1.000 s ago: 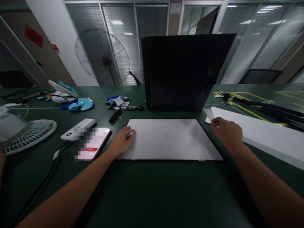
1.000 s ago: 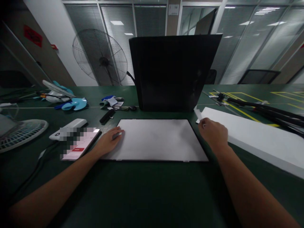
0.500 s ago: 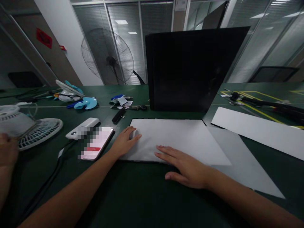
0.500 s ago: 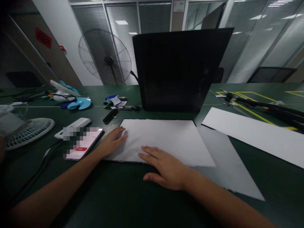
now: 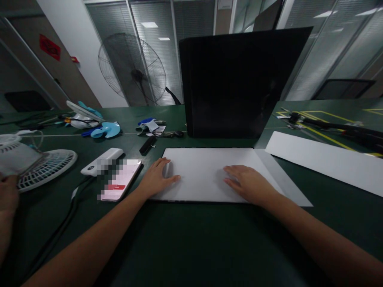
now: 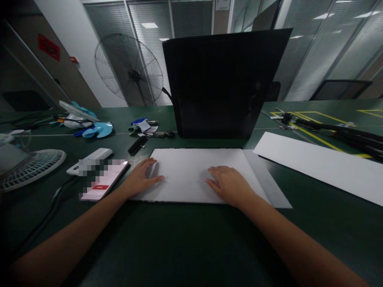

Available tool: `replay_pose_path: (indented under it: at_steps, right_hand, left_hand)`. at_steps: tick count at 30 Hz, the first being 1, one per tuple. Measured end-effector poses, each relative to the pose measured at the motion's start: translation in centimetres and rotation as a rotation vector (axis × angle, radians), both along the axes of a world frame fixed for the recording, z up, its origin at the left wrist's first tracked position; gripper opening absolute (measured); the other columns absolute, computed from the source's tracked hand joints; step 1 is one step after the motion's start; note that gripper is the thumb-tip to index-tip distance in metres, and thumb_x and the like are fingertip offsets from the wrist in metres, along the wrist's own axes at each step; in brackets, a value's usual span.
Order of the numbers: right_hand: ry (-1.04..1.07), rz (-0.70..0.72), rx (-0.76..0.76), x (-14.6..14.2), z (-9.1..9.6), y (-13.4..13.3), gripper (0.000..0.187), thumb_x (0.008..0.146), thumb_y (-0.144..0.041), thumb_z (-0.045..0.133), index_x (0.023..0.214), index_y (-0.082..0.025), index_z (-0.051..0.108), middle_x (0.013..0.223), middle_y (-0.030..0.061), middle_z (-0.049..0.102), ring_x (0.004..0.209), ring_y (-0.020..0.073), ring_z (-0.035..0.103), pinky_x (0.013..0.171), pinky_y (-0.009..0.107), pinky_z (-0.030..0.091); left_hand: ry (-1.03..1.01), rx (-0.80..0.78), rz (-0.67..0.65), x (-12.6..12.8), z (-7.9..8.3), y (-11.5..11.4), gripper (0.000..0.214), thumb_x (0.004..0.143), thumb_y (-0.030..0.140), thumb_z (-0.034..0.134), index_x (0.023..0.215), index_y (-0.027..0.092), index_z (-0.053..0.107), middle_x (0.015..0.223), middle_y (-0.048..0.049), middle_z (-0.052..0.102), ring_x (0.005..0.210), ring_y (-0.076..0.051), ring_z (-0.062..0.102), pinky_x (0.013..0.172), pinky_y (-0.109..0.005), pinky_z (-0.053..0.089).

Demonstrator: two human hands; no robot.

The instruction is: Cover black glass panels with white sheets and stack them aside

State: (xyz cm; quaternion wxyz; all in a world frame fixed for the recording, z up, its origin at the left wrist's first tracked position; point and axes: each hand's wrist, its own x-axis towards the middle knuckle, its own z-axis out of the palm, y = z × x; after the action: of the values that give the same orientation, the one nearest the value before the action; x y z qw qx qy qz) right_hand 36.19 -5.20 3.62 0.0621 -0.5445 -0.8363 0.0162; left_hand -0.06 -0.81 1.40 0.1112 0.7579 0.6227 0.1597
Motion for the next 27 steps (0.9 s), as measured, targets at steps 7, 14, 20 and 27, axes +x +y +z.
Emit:
replay_pose_path:
  at_steps: [7,14,20,27]
  right_hand:
    - [0.141,0.089,0.062,2.7,-1.2,2.2,0.052,0.102,-0.053,0.043,0.146,-0.029,0.058,0.151,0.0054,0.053,0.137,0.0245,0.051,0.115,0.050,0.040]
    - [0.082,-0.542,0.213,16.5,-2.1,5.7,0.053,0.098,-0.038,0.048,0.142,-0.009,0.059,0.153,0.0242,0.045,0.140,0.0382,0.043,0.112,0.060,0.034]
    - [0.038,-0.766,0.106,19.4,-3.5,5.7,0.058,0.099,-0.056,0.043,0.137,-0.018,0.066,0.145,0.0245,0.054,0.124,0.0405,0.056,0.095,0.057,0.045]
    - [-0.025,-0.857,0.199,16.8,-0.8,4.6,0.057,0.102,-0.038,0.027,0.124,-0.009,0.071,0.106,0.0280,0.069,0.096,0.0373,0.068,0.080,0.049,0.050]
  left_hand:
    - [-0.027,0.054,-0.022,-0.3,-0.6,0.4,0.059,0.092,0.043,0.052,0.145,0.017,0.052,0.157,-0.0166,0.047,0.145,-0.033,0.045,0.120,-0.052,0.034]
    - [-0.051,0.055,-0.053,-0.9,-1.6,1.1,0.053,0.093,0.031,0.046,0.144,0.022,0.059,0.163,-0.0109,0.041,0.148,-0.031,0.042,0.122,-0.051,0.033]
    - [0.011,0.086,-0.083,-0.8,-1.7,1.0,0.048,0.092,0.031,0.050,0.138,0.026,0.065,0.158,-0.0076,0.050,0.150,-0.031,0.039,0.123,-0.052,0.031]
    - [0.016,0.082,-0.068,-0.4,-0.5,0.4,0.047,0.090,0.041,0.057,0.134,0.028,0.068,0.155,-0.0089,0.054,0.146,-0.034,0.045,0.121,-0.053,0.033]
